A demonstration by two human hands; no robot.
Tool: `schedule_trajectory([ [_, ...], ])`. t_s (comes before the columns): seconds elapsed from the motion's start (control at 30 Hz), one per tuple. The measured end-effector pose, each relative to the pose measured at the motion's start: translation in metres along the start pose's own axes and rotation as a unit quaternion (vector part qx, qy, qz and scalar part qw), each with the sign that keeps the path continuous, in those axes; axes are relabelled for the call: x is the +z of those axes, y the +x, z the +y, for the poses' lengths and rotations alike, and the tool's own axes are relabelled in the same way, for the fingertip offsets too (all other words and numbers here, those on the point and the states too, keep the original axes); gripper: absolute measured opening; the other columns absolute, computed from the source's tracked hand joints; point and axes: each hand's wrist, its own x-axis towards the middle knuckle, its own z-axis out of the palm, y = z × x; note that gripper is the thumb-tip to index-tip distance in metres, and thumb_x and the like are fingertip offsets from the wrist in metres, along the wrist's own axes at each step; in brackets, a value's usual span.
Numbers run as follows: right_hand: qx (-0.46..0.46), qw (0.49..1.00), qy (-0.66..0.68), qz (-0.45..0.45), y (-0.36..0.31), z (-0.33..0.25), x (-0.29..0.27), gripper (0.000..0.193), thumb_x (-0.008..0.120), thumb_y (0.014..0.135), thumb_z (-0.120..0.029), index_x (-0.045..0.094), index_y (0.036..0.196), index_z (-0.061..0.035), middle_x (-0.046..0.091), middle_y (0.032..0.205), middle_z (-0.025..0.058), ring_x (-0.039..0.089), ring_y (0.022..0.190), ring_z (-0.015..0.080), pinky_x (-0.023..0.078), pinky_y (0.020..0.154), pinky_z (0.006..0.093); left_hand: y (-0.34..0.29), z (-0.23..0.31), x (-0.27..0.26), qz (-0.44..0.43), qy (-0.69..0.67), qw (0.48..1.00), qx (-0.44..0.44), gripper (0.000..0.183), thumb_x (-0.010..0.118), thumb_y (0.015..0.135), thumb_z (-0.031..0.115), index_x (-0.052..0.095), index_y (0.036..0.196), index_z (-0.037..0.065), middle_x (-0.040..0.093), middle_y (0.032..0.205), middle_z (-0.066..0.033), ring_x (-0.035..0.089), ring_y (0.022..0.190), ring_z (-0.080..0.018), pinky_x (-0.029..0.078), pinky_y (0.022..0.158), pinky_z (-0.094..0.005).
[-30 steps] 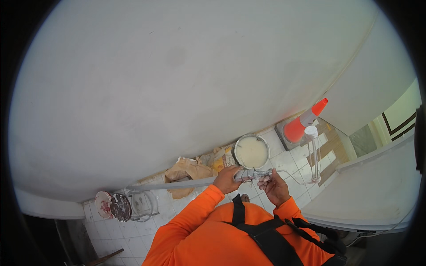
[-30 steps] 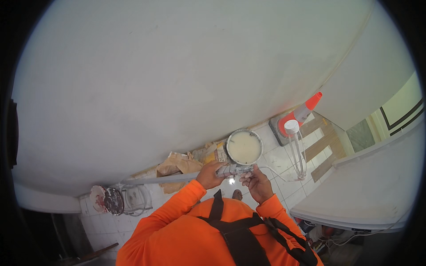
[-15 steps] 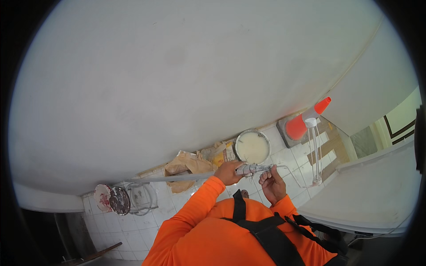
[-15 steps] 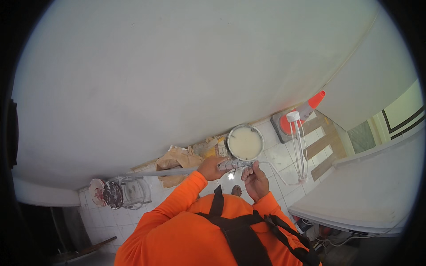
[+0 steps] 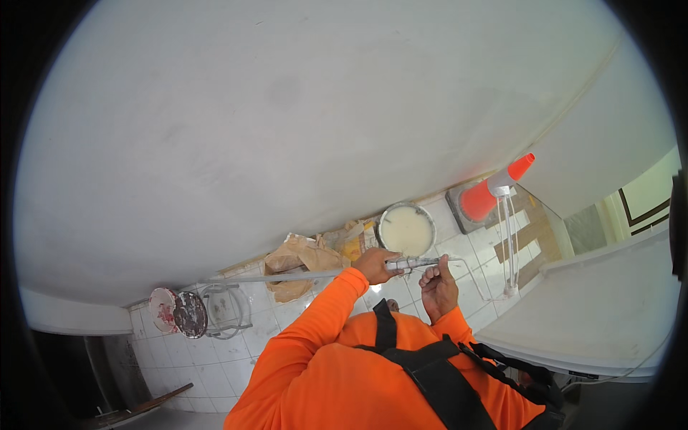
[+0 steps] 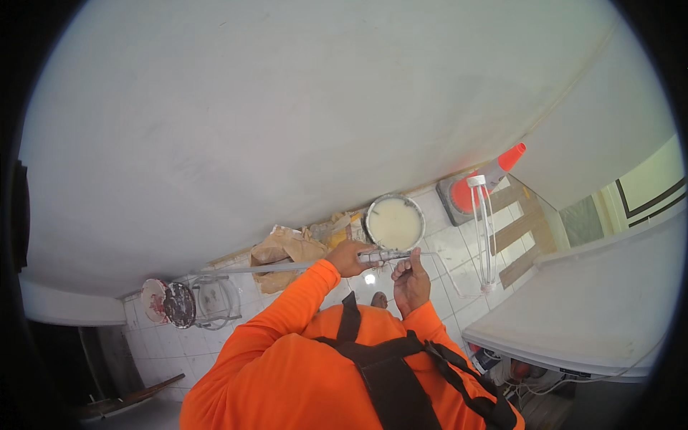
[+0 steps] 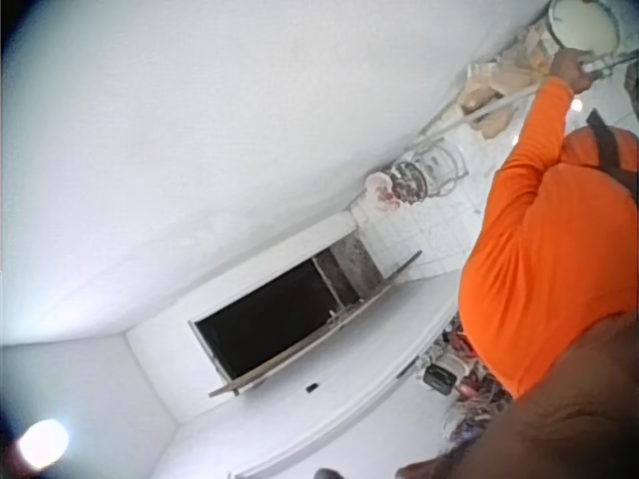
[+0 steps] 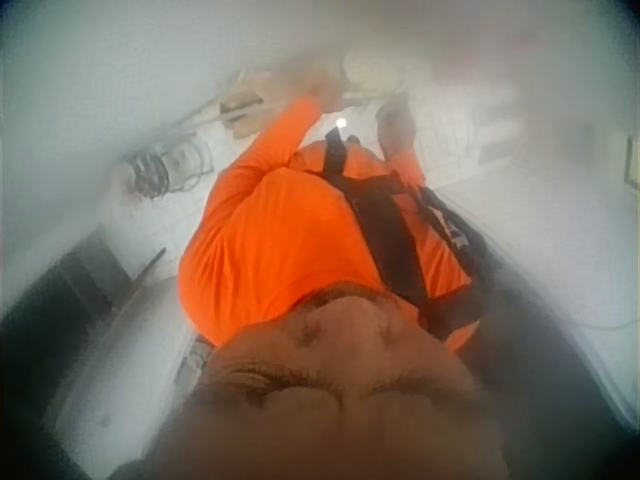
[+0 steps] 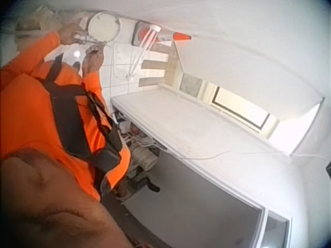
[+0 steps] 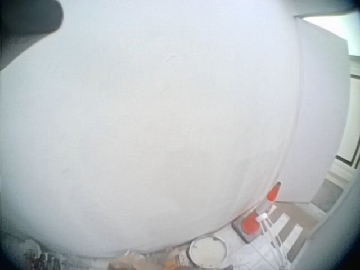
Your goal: The person walks through a room with construction materials and picks up a paint roller frame and roller. They attach the roller to the frame, secure it with a wire, and then walk to another area.
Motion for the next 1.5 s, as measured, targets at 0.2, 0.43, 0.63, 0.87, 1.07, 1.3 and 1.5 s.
schedule_trajectory([
  [0.2,0.015,0.995,0.015,-0.102,-0.009,-0.007,-0.003,0.035,0.056,0.098,-0.038,0.061,0.082,-0.0075,0.063,0.079,0.0055,0.058,0.071,0.0175,0.046,0.066,0.0289,-0.005,0.009,-0.011,0.053,0.004,0.998,0.018,0.045,0.079,0.077,0.031,0.067,0.11,0.002,0.067,0.095,-0.0198,0.065,0.09,-0.0372,0.052,0.078,-0.0402],
  [0.43,0.07,0.995,-0.05,-0.049,-0.021,-0.02,-0.018,0.029,0.061,0.096,-0.032,0.064,0.095,-0.0031,0.068,0.089,0.0083,0.066,0.085,0.0209,0.053,0.071,0.0316,-0.02,0.014,-0.009,0.078,-0.008,0.996,0.029,0.042,0.078,0.078,0.022,0.065,0.113,0.002,0.066,0.103,-0.0195,0.065,0.091,-0.0372,0.052,0.079,-0.0404],
  [0.63,0.074,0.996,-0.033,-0.026,-0.028,-0.022,-0.027,0.026,0.067,0.093,-0.028,0.063,0.097,-0.0027,0.067,0.089,0.008,0.067,0.084,0.0203,0.055,0.074,0.0313,-0.027,0.013,0.002,0.13,0.023,0.989,0.066,0.043,0.08,0.076,0.019,0.065,0.112,0.001,0.066,0.101,-0.0189,0.065,0.092,-0.0357,0.053,0.078,-0.0396],
  [0.87,-0.157,0.937,-0.311,0.024,-0.035,-0.012,-0.018,0.025,0.075,0.085,-0.018,0.063,0.094,0.0023,0.068,0.085,0.0074,0.066,0.077,0.0141,0.054,0.07,0.0259,-0.035,0.023,0.006,0.153,0.052,0.986,0.045,0.05,0.082,0.073,0.018,0.062,0.115,-0.001,0.064,0.094,-0.0176,0.064,0.087,-0.0343,0.052,0.076,-0.0398],
  [1.07,-0.265,0.839,-0.471,0.065,-0.035,-0.007,-0.014,0.029,0.079,0.078,-0.018,0.063,0.087,0.004,0.068,0.079,0.0094,0.062,0.07,0.0122,0.051,0.066,0.0265,-0.04,0.022,0.011,0.165,0.029,0.984,0.062,0.049,0.081,0.072,0.013,0.062,0.114,-0.001,0.062,0.097,-0.0172,0.063,0.088,-0.0339,0.051,0.075,-0.0391],
  [1.3,-0.293,0.818,-0.485,0.1,-0.03,-0.001,-0.013,0.027,0.076,0.075,-0.018,0.062,0.085,0.0023,0.065,0.075,0.0102,0.06,0.067,0.0156,0.05,0.063,0.0309,-0.04,0.014,0.02,0.156,0.018,0.985,0.073,0.05,0.079,0.071,0.01,0.061,0.116,-0.001,0.061,0.097,-0.0165,0.061,0.089,-0.0335,0.051,0.076,-0.0389],
  [1.5,-0.321,0.819,-0.452,0.15,-0.039,-0.001,-0.016,0.028,0.079,0.078,-0.022,0.063,0.084,0.0008,0.064,0.074,0.0081,0.06,0.067,0.0144,0.049,0.063,0.029,-0.035,0.015,0.014,0.145,0.001,0.988,0.055,0.048,0.078,0.071,0.012,0.062,0.115,-0.001,0.06,0.095,-0.0163,0.061,0.087,-0.0327,0.05,0.075,-0.0383],
])
